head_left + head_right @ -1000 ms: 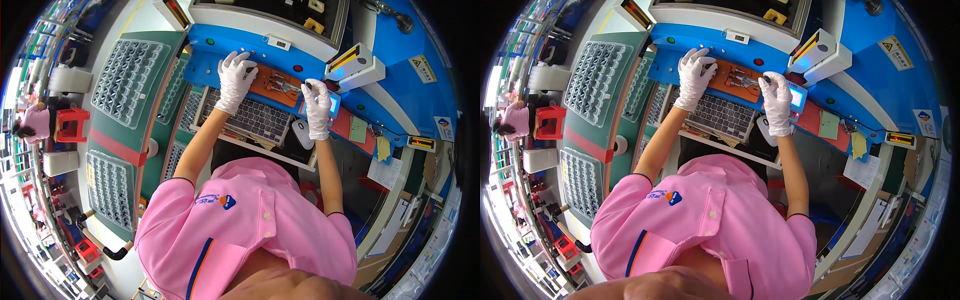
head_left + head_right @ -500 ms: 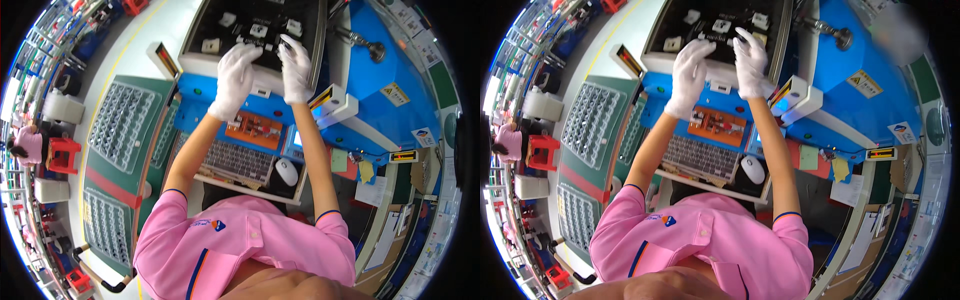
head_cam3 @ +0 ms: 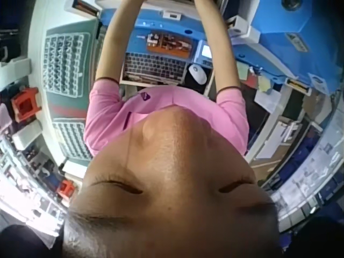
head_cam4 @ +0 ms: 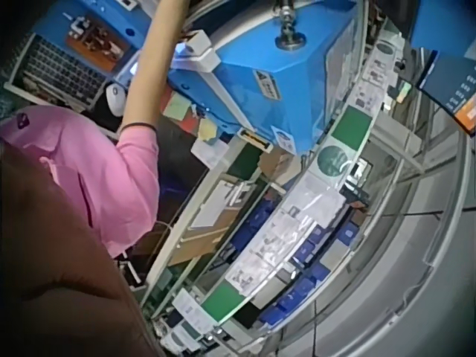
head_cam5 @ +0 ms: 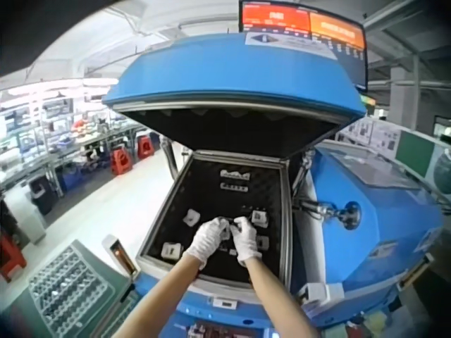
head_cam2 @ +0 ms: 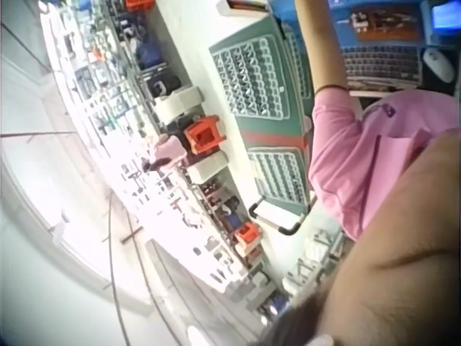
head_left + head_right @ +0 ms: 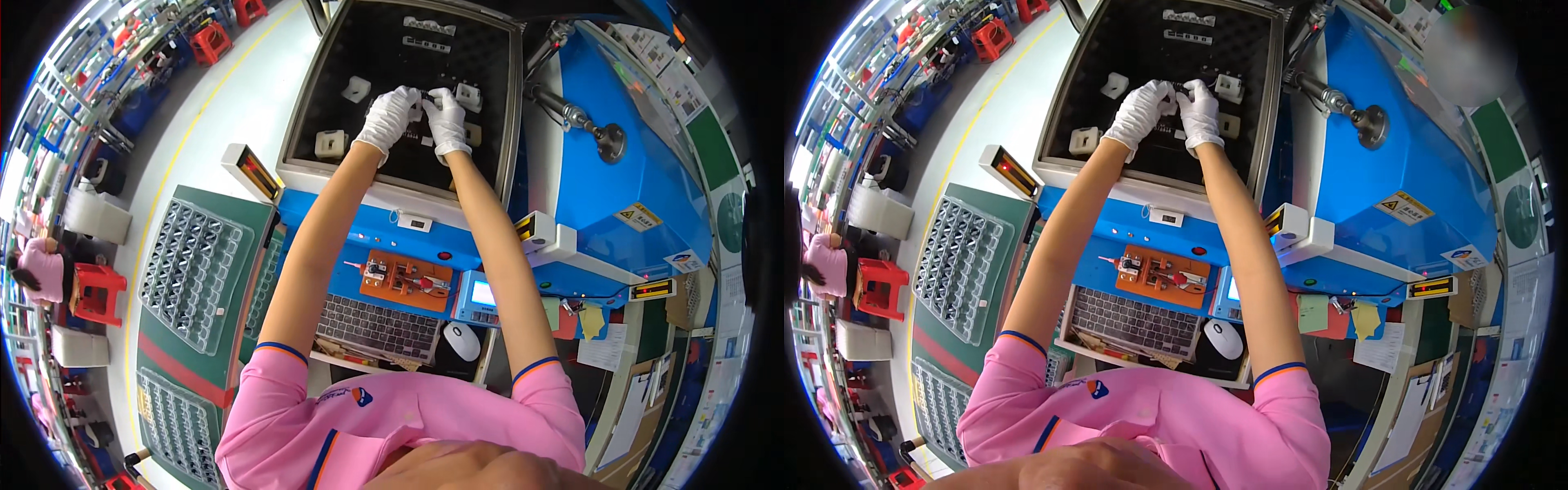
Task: The recorder is testing electronic components by placing them into a testing machine and then sorting them into trays at a factory workstation.
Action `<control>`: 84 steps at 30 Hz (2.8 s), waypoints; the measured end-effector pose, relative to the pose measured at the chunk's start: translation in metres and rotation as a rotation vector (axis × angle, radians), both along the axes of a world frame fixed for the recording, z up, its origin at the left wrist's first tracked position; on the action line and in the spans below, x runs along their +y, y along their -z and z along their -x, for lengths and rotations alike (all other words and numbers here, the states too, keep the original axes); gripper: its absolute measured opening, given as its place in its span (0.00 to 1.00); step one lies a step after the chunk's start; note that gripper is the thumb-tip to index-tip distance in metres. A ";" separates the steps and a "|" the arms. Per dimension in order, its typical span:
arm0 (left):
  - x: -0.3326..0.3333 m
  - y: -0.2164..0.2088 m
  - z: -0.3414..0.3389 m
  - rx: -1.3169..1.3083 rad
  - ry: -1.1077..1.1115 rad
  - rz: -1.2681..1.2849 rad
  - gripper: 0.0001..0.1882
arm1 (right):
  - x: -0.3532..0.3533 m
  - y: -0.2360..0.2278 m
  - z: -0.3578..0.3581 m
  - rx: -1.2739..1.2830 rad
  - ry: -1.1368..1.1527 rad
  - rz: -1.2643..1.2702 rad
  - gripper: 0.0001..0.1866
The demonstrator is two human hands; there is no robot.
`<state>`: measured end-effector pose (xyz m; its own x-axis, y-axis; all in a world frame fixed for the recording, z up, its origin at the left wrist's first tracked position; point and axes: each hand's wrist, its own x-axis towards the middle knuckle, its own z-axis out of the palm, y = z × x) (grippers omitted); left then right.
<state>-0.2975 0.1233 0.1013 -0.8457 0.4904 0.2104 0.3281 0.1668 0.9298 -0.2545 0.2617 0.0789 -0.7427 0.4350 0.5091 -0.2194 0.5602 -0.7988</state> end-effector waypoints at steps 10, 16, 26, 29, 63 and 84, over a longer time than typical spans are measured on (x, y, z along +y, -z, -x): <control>-0.108 -0.008 -0.203 0.544 -0.488 -0.133 0.14 | -0.001 -0.007 0.002 -0.267 -0.090 -0.411 0.13; -0.136 0.060 -0.234 0.339 -0.368 0.130 0.10 | -0.006 -0.017 -0.036 -0.215 0.134 -0.705 0.21; -0.150 0.071 -0.241 0.474 -0.295 0.356 0.09 | -0.034 0.025 -0.285 -0.035 -0.124 -0.850 0.14; -0.151 0.073 -0.236 0.483 -0.255 0.396 0.09 | -0.015 0.040 -0.293 -0.324 -0.130 -0.794 0.13; -0.150 0.092 -0.310 0.234 -0.483 -0.021 0.15 | -0.105 0.066 -0.273 -0.044 -0.471 -0.651 0.13; -0.116 0.107 -0.309 0.704 -0.501 0.362 0.20 | -0.016 0.045 -0.372 0.030 -0.246 -0.287 0.15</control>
<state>0.0117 0.0074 -0.0061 -0.7121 0.2392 0.6601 0.6073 0.6816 0.4082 0.1172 0.2461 0.0336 -0.7902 0.0819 0.6074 -0.3959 0.6883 -0.6079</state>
